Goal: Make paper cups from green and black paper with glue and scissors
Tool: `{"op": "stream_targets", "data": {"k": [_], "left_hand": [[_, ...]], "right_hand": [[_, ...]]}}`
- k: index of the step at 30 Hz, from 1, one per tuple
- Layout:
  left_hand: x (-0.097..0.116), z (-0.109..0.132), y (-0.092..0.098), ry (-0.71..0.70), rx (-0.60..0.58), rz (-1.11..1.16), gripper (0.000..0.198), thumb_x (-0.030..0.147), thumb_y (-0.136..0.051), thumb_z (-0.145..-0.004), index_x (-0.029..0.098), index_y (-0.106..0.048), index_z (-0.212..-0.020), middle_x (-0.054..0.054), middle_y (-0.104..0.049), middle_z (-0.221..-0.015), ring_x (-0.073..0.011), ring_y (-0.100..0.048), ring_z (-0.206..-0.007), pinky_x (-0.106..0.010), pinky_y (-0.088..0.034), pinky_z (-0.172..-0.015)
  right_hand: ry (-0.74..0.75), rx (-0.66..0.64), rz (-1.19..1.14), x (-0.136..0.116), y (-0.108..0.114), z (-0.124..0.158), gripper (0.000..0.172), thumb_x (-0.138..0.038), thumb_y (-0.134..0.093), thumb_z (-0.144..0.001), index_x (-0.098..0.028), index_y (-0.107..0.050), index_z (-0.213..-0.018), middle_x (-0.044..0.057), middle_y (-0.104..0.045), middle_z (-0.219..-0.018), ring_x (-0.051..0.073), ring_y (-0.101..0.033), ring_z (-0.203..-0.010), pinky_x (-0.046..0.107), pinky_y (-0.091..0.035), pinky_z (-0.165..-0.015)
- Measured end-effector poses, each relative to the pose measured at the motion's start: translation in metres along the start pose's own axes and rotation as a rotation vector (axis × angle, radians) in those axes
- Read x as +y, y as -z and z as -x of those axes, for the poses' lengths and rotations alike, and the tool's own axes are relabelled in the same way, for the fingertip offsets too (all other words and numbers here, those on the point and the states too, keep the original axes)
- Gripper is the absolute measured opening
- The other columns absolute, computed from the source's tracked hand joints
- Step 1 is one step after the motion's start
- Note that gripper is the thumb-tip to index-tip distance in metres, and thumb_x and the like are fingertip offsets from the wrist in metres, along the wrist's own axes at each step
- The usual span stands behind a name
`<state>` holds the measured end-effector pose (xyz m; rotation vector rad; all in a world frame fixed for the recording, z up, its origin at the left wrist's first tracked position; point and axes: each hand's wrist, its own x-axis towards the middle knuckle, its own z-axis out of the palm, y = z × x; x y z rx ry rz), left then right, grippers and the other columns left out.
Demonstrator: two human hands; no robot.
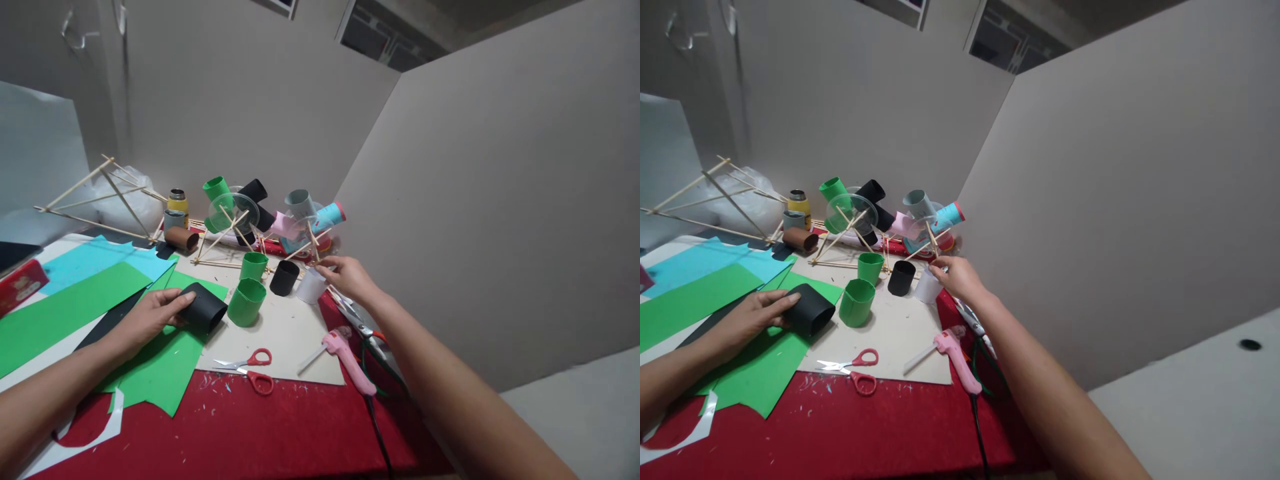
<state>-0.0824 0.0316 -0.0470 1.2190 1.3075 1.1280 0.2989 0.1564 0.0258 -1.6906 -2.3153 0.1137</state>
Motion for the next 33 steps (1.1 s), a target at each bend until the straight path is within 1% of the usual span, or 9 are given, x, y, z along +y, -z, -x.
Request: {"op": "stream_targets", "data": {"k": [4, 9, 12, 16, 20, 24, 29, 31, 33], "left_hand": [[0.002, 0.002, -0.001, -0.005, 0.002, 0.006, 0.045, 0.059, -0.074, -0.068, 0.016, -0.074, -0.084, -0.008, -0.07, -0.08, -0.0178, -0.056, -0.069, -0.03, -0.047, -0.065], [0.005, 0.003, -0.002, 0.023, -0.007, 0.057, 0.047, 0.057, -0.076, -0.066, 0.015, -0.074, -0.087, -0.007, -0.07, -0.078, -0.0165, -0.056, -0.067, -0.029, -0.047, -0.065], [0.004, 0.003, -0.001, 0.025, -0.018, 0.049, 0.048, 0.058, -0.075, -0.067, 0.015, -0.074, -0.087, -0.006, -0.07, -0.078, -0.0167, -0.056, -0.068, -0.029, -0.047, -0.066], [0.003, 0.003, -0.001, 0.022, -0.022, 0.032, 0.048, 0.06, -0.074, -0.068, 0.015, -0.073, -0.084, -0.005, -0.068, -0.074, -0.0165, -0.055, -0.067, -0.028, -0.046, -0.065], [0.004, 0.004, -0.002, 0.028, -0.033, 0.046, 0.046, 0.059, -0.074, -0.067, 0.015, -0.073, -0.084, -0.005, -0.069, -0.075, -0.0168, -0.056, -0.068, -0.028, -0.046, -0.066], [0.005, 0.004, -0.002, 0.035, -0.029, 0.048, 0.048, 0.06, -0.075, -0.066, 0.015, -0.073, -0.084, -0.005, -0.068, -0.074, -0.0161, -0.055, -0.066, -0.029, -0.045, -0.065], [0.003, 0.003, -0.001, 0.027, -0.048, 0.026, 0.05, 0.062, -0.074, -0.067, 0.015, -0.074, -0.085, -0.006, -0.069, -0.075, -0.0164, -0.056, -0.066, -0.029, -0.045, -0.065], [0.002, 0.002, -0.001, 0.028, -0.041, 0.024, 0.05, 0.062, -0.074, -0.067, 0.015, -0.074, -0.084, -0.007, -0.069, -0.076, -0.0168, -0.056, -0.066, -0.028, -0.045, -0.064], [0.001, 0.001, -0.001, 0.03, -0.034, 0.021, 0.05, 0.062, -0.074, -0.067, 0.015, -0.074, -0.084, -0.007, -0.069, -0.076, -0.0169, -0.056, -0.066, -0.028, -0.045, -0.064]], "right_hand": [[0.07, 0.004, -0.021, -0.018, -0.009, 0.004, 0.022, -0.033, -0.058, -0.099, -0.016, -0.064, -0.111, 0.006, -0.067, -0.107, 0.018, -0.067, -0.087, 0.036, -0.058, -0.077], [0.181, -0.029, -0.014, -0.038, -0.026, 0.003, 0.028, -0.032, -0.06, -0.097, -0.018, -0.061, -0.122, 0.008, -0.065, -0.117, 0.019, -0.066, -0.092, 0.039, -0.057, -0.081], [0.188, -0.061, 0.019, -0.041, -0.034, -0.001, 0.025, -0.031, -0.06, -0.097, -0.018, -0.063, -0.118, 0.008, -0.064, -0.118, 0.02, -0.065, -0.096, 0.04, -0.056, -0.084], [0.152, -0.1, 0.036, -0.035, -0.037, -0.011, 0.022, -0.032, -0.061, -0.097, -0.016, -0.064, -0.113, 0.007, -0.066, -0.113, 0.02, -0.066, -0.095, 0.04, -0.056, -0.083], [0.121, -0.101, 0.012, -0.029, -0.035, -0.02, 0.023, -0.032, -0.06, -0.097, -0.016, -0.064, -0.114, 0.007, -0.066, -0.113, 0.02, -0.066, -0.093, 0.039, -0.057, -0.081], [0.119, -0.064, -0.044, -0.029, -0.029, -0.025, 0.024, -0.032, -0.061, -0.097, -0.017, -0.063, -0.115, 0.008, -0.065, -0.115, 0.02, -0.066, -0.094, 0.039, -0.057, -0.082], [0.052, 0.021, -0.088, -0.022, -0.004, -0.018, 0.028, -0.034, -0.057, -0.099, -0.016, -0.061, -0.12, 0.007, -0.065, -0.113, 0.02, -0.066, -0.091, 0.038, -0.058, -0.078], [0.013, -0.001, -0.071, -0.016, 0.007, -0.013, 0.026, -0.035, -0.058, -0.099, -0.016, -0.062, -0.117, 0.007, -0.066, -0.112, 0.02, -0.066, -0.092, 0.038, -0.057, -0.079], [-0.024, -0.07, -0.045, -0.01, 0.011, -0.008, 0.023, -0.034, -0.059, -0.098, -0.016, -0.064, -0.112, 0.007, -0.066, -0.112, 0.02, -0.066, -0.093, 0.038, -0.057, -0.08]]}}
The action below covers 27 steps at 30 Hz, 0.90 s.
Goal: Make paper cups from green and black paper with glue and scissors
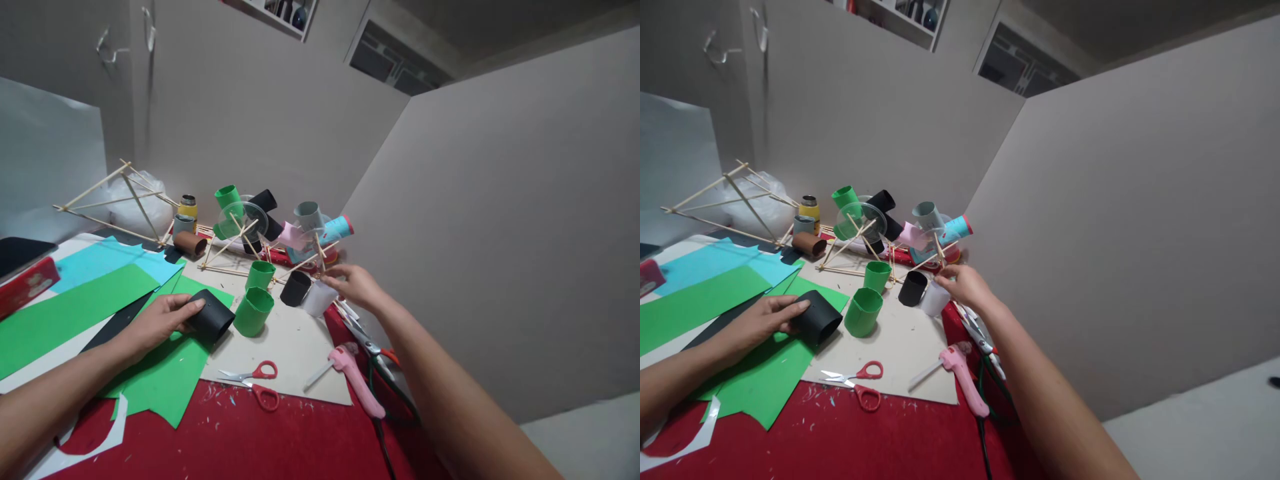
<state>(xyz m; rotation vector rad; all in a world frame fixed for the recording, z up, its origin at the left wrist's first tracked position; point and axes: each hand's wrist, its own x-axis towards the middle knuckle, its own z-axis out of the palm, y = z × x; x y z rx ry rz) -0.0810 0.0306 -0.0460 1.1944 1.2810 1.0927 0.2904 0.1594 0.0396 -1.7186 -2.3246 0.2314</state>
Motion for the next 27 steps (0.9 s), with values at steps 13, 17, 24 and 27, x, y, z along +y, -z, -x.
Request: {"op": "stream_targets", "data": {"k": [13, 17, 24, 27], "left_hand": [[0.003, 0.002, -0.001, -0.017, -0.011, 0.011, 0.051, 0.063, -0.074, -0.065, 0.015, -0.075, -0.085, -0.007, -0.071, -0.077, -0.0183, -0.058, -0.068, -0.03, -0.047, -0.066], [0.003, 0.002, -0.001, -0.017, -0.007, -0.017, 0.052, 0.064, -0.073, -0.065, 0.016, -0.075, -0.084, -0.008, -0.072, -0.078, -0.0193, -0.059, -0.069, -0.031, -0.048, -0.067], [0.002, 0.001, 0.0, -0.009, -0.013, -0.014, 0.049, 0.061, -0.072, -0.068, 0.015, -0.074, -0.083, -0.008, -0.072, -0.078, -0.0184, -0.059, -0.069, -0.03, -0.048, -0.068], [0.001, 0.001, 0.0, -0.019, -0.015, -0.023, 0.05, 0.062, -0.072, -0.069, 0.015, -0.074, -0.085, -0.008, -0.072, -0.079, -0.018, -0.059, -0.067, -0.03, -0.047, -0.066]], "right_hand": [[-0.13, -0.101, 0.176, 0.018, -0.013, 0.003, 0.026, -0.033, -0.06, -0.097, -0.016, -0.063, -0.116, 0.007, -0.065, -0.116, 0.021, -0.066, -0.096, 0.04, -0.057, -0.082], [-0.152, -0.033, 0.217, 0.011, -0.013, 0.007, 0.025, -0.033, -0.06, -0.097, -0.017, -0.063, -0.116, 0.008, -0.065, -0.117, 0.021, -0.065, -0.097, 0.04, -0.056, -0.083], [-0.07, 0.146, 0.217, -0.025, -0.022, 0.015, 0.023, -0.034, -0.059, -0.098, -0.019, -0.065, -0.114, 0.008, -0.065, -0.117, 0.021, -0.064, -0.1, 0.043, -0.054, -0.088], [-0.01, 0.148, 0.182, -0.036, -0.027, 0.014, 0.02, -0.034, -0.061, -0.096, -0.017, -0.067, -0.106, 0.006, -0.068, -0.107, 0.019, -0.066, -0.091, 0.041, -0.054, -0.084]]}}
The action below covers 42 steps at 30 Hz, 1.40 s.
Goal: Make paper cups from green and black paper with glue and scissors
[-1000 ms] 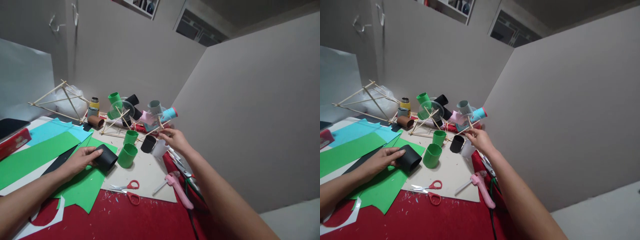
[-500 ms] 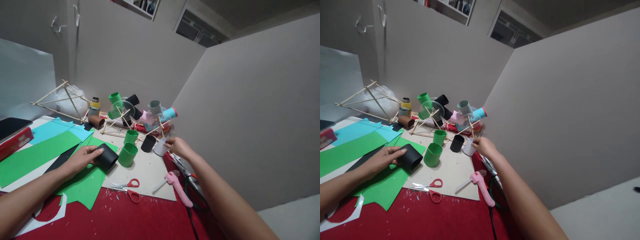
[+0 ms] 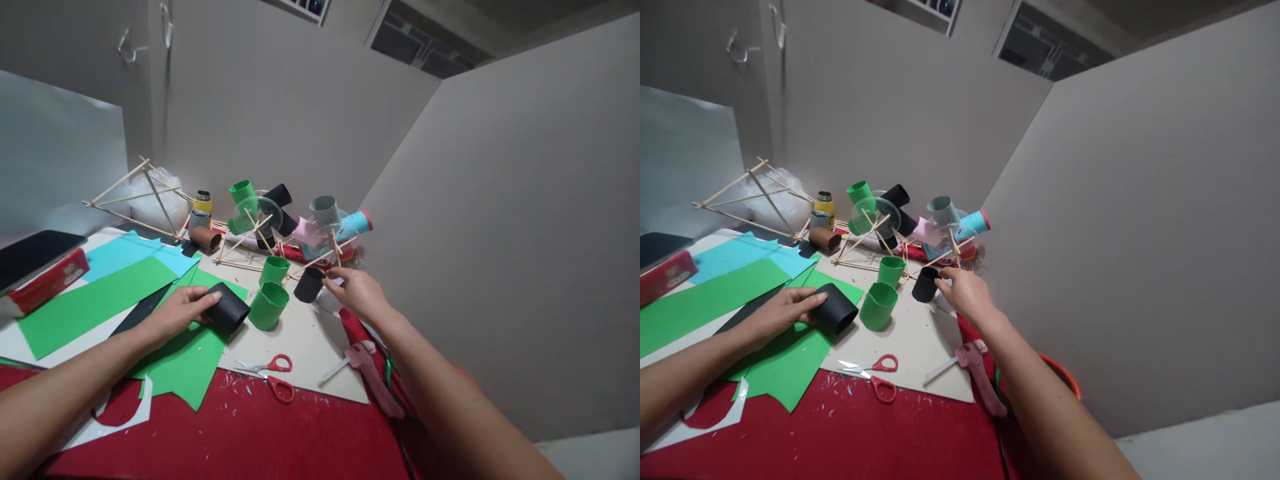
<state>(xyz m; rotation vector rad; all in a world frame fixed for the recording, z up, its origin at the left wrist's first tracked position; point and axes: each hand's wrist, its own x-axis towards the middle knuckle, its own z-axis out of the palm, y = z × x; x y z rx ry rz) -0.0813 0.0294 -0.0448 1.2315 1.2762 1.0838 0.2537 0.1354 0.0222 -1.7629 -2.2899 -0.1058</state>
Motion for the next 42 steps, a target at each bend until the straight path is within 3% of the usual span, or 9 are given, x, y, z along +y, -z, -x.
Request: {"op": "stream_targets", "data": {"k": [4, 8, 13, 19, 23, 32, 36, 39, 42], "left_hand": [[0.002, 0.001, -0.001, -0.004, -0.006, 0.007, 0.05, 0.061, -0.072, -0.069, 0.014, -0.073, -0.086, -0.007, -0.07, -0.074, -0.0165, -0.057, -0.064, -0.028, -0.045, -0.062], [0.005, 0.003, -0.001, 0.005, 0.027, 0.013, 0.048, 0.06, -0.072, -0.069, 0.014, -0.073, -0.084, -0.007, -0.069, -0.073, -0.0161, -0.057, -0.063, -0.028, -0.046, -0.062], [0.005, 0.003, -0.001, 0.0, 0.032, 0.019, 0.045, 0.058, -0.071, -0.07, 0.015, -0.072, -0.083, -0.006, -0.067, -0.071, -0.0158, -0.055, -0.062, -0.029, -0.046, -0.062], [0.003, 0.001, 0.002, -0.025, 0.001, 0.024, 0.044, 0.058, -0.07, -0.073, 0.015, -0.072, -0.083, -0.004, -0.065, -0.068, -0.0142, -0.053, -0.06, -0.028, -0.043, -0.061], [0.0, 0.0, 0.003, -0.033, -0.02, 0.045, 0.043, 0.058, -0.07, -0.074, 0.015, -0.071, -0.081, -0.002, -0.062, -0.067, -0.0127, -0.051, -0.058, -0.027, -0.041, -0.061], [-0.001, -0.001, 0.006, -0.083, 0.029, 0.061, 0.042, 0.055, -0.069, -0.075, 0.014, -0.069, -0.082, -0.003, -0.059, -0.069, -0.0137, -0.051, -0.061, -0.029, -0.042, -0.061], [0.001, 0.0, 0.006, -0.188, 0.046, -0.002, 0.036, 0.051, -0.067, -0.078, 0.015, -0.067, -0.081, -0.004, -0.06, -0.072, -0.0145, -0.052, -0.064, -0.031, -0.043, -0.064], [0.006, 0.006, 0.003, -0.307, 0.085, -0.16, 0.032, 0.047, -0.061, -0.084, 0.016, -0.066, -0.079, -0.004, -0.063, -0.073, -0.015, -0.053, -0.065, -0.031, -0.043, -0.064], [0.01, 0.015, 0.0, -0.445, 0.118, -0.427, 0.028, 0.042, -0.058, -0.088, 0.017, -0.066, -0.078, -0.002, -0.063, -0.071, -0.0146, -0.053, -0.065, -0.03, -0.042, -0.063]], "right_hand": [[0.148, 0.022, -0.133, -0.02, -0.005, 0.003, 0.017, -0.031, -0.062, -0.093, -0.02, -0.07, -0.104, 0.006, -0.073, -0.1, 0.018, -0.067, -0.077, 0.033, -0.055, -0.075], [0.31, 0.012, -0.258, -0.047, -0.005, 0.005, 0.037, -0.036, -0.058, -0.093, -0.022, -0.063, -0.127, 0.009, -0.072, -0.113, 0.018, -0.068, -0.07, 0.032, -0.055, -0.071], [0.367, -0.085, -0.217, -0.071, -0.006, -0.015, 0.063, -0.036, -0.076, -0.08, -0.025, -0.055, -0.139, 0.012, -0.059, -0.138, 0.031, -0.064, -0.11, 0.042, -0.051, -0.093], [0.286, -0.34, -0.109, -0.082, -0.021, -0.042, 0.023, -0.034, -0.06, -0.098, -0.018, -0.065, -0.113, 0.007, -0.066, -0.114, 0.02, -0.066, -0.095, 0.04, -0.056, -0.084], [0.184, -0.434, -0.091, -0.08, -0.023, -0.052, 0.023, -0.033, -0.059, -0.098, -0.016, -0.064, -0.112, 0.006, -0.067, -0.108, 0.018, -0.067, -0.087, 0.035, -0.058, -0.075], [0.004, -0.312, -0.094, -0.067, -0.012, -0.067, 0.023, -0.034, -0.061, -0.097, -0.015, -0.064, -0.111, 0.006, -0.067, -0.105, 0.018, -0.067, -0.085, 0.035, -0.058, -0.074], [0.005, -0.133, -0.181, -0.065, -0.002, -0.055, 0.022, -0.034, -0.06, -0.097, -0.015, -0.066, -0.107, 0.005, -0.069, -0.098, 0.018, -0.067, -0.079, 0.035, -0.056, -0.073], [0.074, 0.009, -0.309, -0.073, 0.009, -0.032, 0.029, -0.033, -0.051, -0.097, -0.014, -0.067, -0.111, 0.01, -0.072, -0.097, 0.022, -0.068, -0.077, 0.035, -0.054, -0.069], [0.256, -0.053, -0.479, -0.09, 0.014, -0.001, 0.033, -0.038, -0.053, -0.094, -0.016, -0.067, -0.114, 0.007, -0.073, -0.089, 0.017, -0.066, -0.063, 0.029, -0.053, -0.06]]}}
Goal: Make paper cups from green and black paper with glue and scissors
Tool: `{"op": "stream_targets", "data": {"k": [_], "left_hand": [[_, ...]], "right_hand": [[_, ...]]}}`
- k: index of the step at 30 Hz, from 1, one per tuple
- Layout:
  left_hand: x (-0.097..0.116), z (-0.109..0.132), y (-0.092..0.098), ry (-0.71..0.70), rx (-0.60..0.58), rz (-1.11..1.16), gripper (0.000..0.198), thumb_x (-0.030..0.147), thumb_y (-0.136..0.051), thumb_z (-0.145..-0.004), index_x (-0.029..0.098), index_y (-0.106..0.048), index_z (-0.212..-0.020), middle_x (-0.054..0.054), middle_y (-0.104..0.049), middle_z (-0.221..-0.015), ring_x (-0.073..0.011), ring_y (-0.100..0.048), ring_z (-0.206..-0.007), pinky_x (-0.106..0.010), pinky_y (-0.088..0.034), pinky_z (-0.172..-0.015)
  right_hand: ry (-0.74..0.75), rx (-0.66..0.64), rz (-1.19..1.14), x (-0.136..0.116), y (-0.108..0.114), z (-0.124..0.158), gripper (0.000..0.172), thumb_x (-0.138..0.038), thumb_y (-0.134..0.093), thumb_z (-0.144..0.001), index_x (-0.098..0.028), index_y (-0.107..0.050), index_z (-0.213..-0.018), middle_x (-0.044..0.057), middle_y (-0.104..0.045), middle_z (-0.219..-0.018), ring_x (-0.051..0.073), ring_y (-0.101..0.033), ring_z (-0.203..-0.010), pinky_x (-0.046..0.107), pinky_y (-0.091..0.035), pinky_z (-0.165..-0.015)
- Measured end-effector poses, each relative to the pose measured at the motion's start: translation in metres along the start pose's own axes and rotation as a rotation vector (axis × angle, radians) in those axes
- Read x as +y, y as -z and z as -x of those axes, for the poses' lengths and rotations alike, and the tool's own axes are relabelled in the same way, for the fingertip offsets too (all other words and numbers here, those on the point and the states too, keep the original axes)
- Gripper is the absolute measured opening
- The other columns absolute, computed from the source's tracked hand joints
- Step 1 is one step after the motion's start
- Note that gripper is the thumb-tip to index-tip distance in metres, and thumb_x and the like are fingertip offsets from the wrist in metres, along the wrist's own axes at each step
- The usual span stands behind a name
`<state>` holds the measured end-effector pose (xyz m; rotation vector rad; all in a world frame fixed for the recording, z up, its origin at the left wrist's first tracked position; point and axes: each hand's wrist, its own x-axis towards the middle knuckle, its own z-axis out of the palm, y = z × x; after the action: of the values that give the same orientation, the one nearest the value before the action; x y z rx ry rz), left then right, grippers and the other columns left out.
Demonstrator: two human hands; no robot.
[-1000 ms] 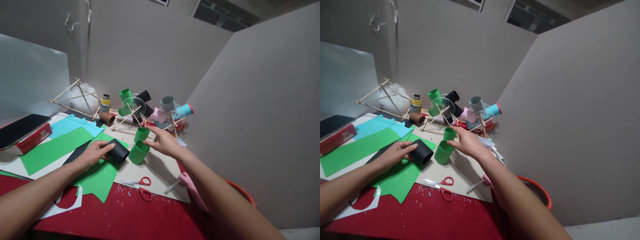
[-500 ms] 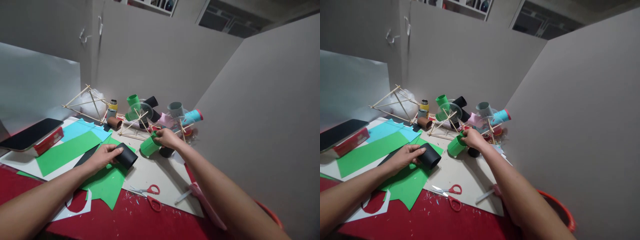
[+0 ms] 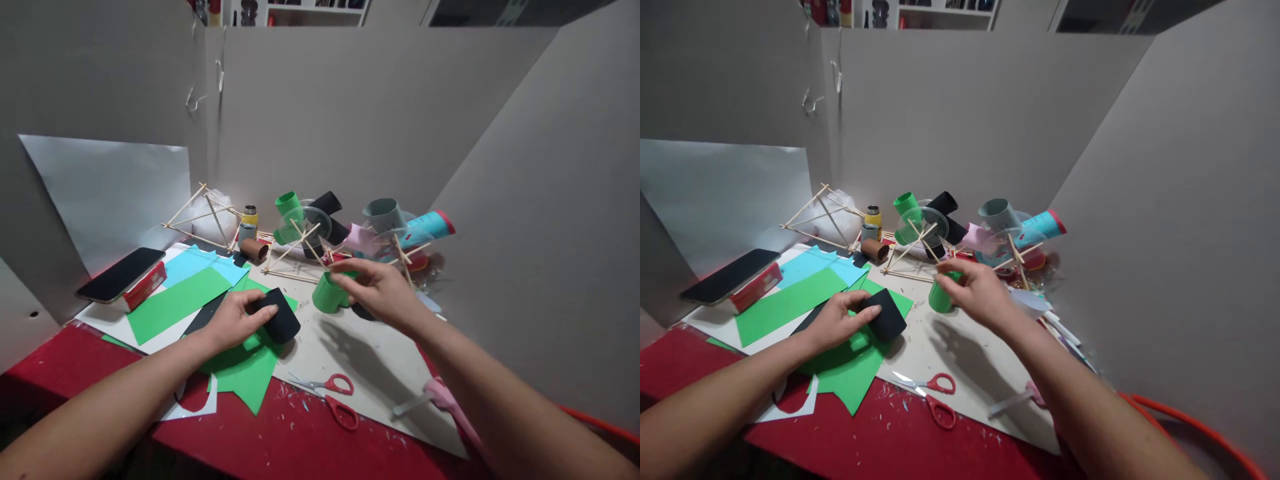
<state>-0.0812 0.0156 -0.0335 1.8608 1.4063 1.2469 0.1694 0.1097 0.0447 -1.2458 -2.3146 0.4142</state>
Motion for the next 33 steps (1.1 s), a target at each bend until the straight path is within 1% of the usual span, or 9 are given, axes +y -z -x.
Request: {"op": "stream_targets", "data": {"k": [7, 11, 13, 15, 18, 20, 24, 28, 33], "left_hand": [[0.008, 0.014, -0.006, -0.505, -0.102, -0.429, 0.023, 0.036, -0.057, -0.093, 0.015, -0.066, -0.092, -0.006, -0.071, -0.078, -0.0179, -0.064, -0.071, -0.03, -0.048, -0.064], [0.016, 0.02, -0.011, -0.601, -0.142, -0.456, 0.023, 0.034, -0.055, -0.094, 0.016, -0.063, -0.104, -0.011, -0.073, -0.097, -0.0211, -0.069, -0.087, -0.033, -0.056, -0.073], [0.016, 0.018, -0.01, -0.596, -0.08, -0.369, 0.029, 0.034, -0.057, -0.093, 0.017, -0.059, -0.117, -0.015, -0.069, -0.116, -0.0221, -0.068, -0.101, -0.034, -0.058, -0.078], [0.013, 0.014, -0.004, -0.542, 0.007, -0.302, 0.035, 0.033, -0.058, -0.092, 0.018, -0.056, -0.124, -0.015, -0.065, -0.124, -0.0211, -0.066, -0.104, -0.034, -0.059, -0.08], [0.003, 0.002, 0.017, -0.275, 0.096, -0.403, 0.034, 0.035, -0.056, -0.092, 0.02, -0.058, -0.123, -0.011, -0.067, -0.12, -0.0185, -0.068, -0.095, -0.036, -0.057, -0.085], [-0.007, -0.005, 0.037, -0.065, 0.098, -0.533, 0.034, 0.037, -0.055, -0.091, 0.02, -0.06, -0.121, -0.01, -0.069, -0.118, -0.02, -0.068, -0.098, -0.038, -0.054, -0.091], [-0.026, -0.009, 0.078, 0.122, 0.038, -0.679, 0.042, 0.04, -0.057, -0.087, 0.017, -0.063, -0.121, -0.015, -0.068, -0.124, -0.0309, -0.064, -0.113, -0.045, -0.05, -0.096], [-0.038, 0.005, 0.105, 0.267, -0.038, -0.83, 0.057, 0.041, -0.064, -0.079, 0.013, -0.059, -0.129, -0.021, -0.063, -0.132, -0.0388, -0.058, -0.121, -0.051, -0.046, -0.099], [-0.033, 0.022, 0.116, 0.357, -0.142, -0.932, 0.062, 0.049, -0.067, -0.077, 0.019, -0.058, -0.131, -0.017, -0.064, -0.132, -0.0344, -0.062, -0.116, -0.043, -0.049, -0.094]], "right_hand": [[0.512, -0.272, -0.142, -0.033, -0.029, 0.037, 0.037, -0.024, -0.06, -0.089, -0.017, -0.062, -0.125, 0.011, -0.067, -0.119, 0.013, -0.062, -0.068, 0.027, -0.05, -0.065], [0.526, -0.333, -0.033, -0.025, -0.035, 0.043, 0.012, -0.023, -0.061, -0.09, -0.017, -0.071, -0.093, 0.004, -0.07, -0.078, 0.015, -0.059, -0.062, 0.025, -0.042, -0.057], [0.509, -0.303, -0.038, -0.021, -0.033, 0.046, 0.016, -0.026, -0.059, -0.092, -0.018, -0.069, -0.084, 0.001, -0.065, -0.065, 0.014, -0.054, -0.055, 0.025, -0.038, -0.053], [0.446, -0.221, -0.086, -0.019, -0.028, 0.051, 0.022, -0.031, -0.054, -0.094, -0.018, -0.066, -0.081, 0.0, -0.061, -0.06, 0.014, -0.052, -0.051, 0.024, -0.037, -0.05], [0.273, -0.053, -0.23, -0.02, -0.014, 0.064, 0.025, -0.037, -0.052, -0.093, -0.02, -0.062, -0.078, -0.002, -0.057, -0.057, 0.014, -0.053, -0.048, 0.024, -0.039, -0.048], [0.16, 0.055, -0.306, -0.021, -0.006, 0.075, 0.026, -0.041, -0.055, -0.091, -0.021, -0.061, -0.076, -0.003, -0.056, -0.055, 0.013, -0.053, -0.046, 0.024, -0.039, -0.047], [-0.027, 0.222, -0.403, -0.019, -0.001, 0.1, 0.027, -0.048, -0.061, -0.085, -0.022, -0.064, -0.081, -0.004, -0.058, -0.051, 0.015, -0.053, -0.046, 0.024, -0.042, -0.048], [-0.095, 0.21, -0.49, -0.016, -0.013, 0.116, 0.027, -0.049, -0.061, -0.085, -0.023, -0.067, -0.081, -0.003, -0.059, -0.054, 0.015, -0.054, -0.048, 0.023, -0.043, -0.046], [-0.035, 0.165, -0.508, -0.022, -0.024, 0.119, 0.024, -0.044, -0.061, -0.083, -0.023, -0.069, -0.074, 0.0, -0.068, -0.067, 0.016, -0.063, -0.058, 0.022, -0.049, -0.054]]}}
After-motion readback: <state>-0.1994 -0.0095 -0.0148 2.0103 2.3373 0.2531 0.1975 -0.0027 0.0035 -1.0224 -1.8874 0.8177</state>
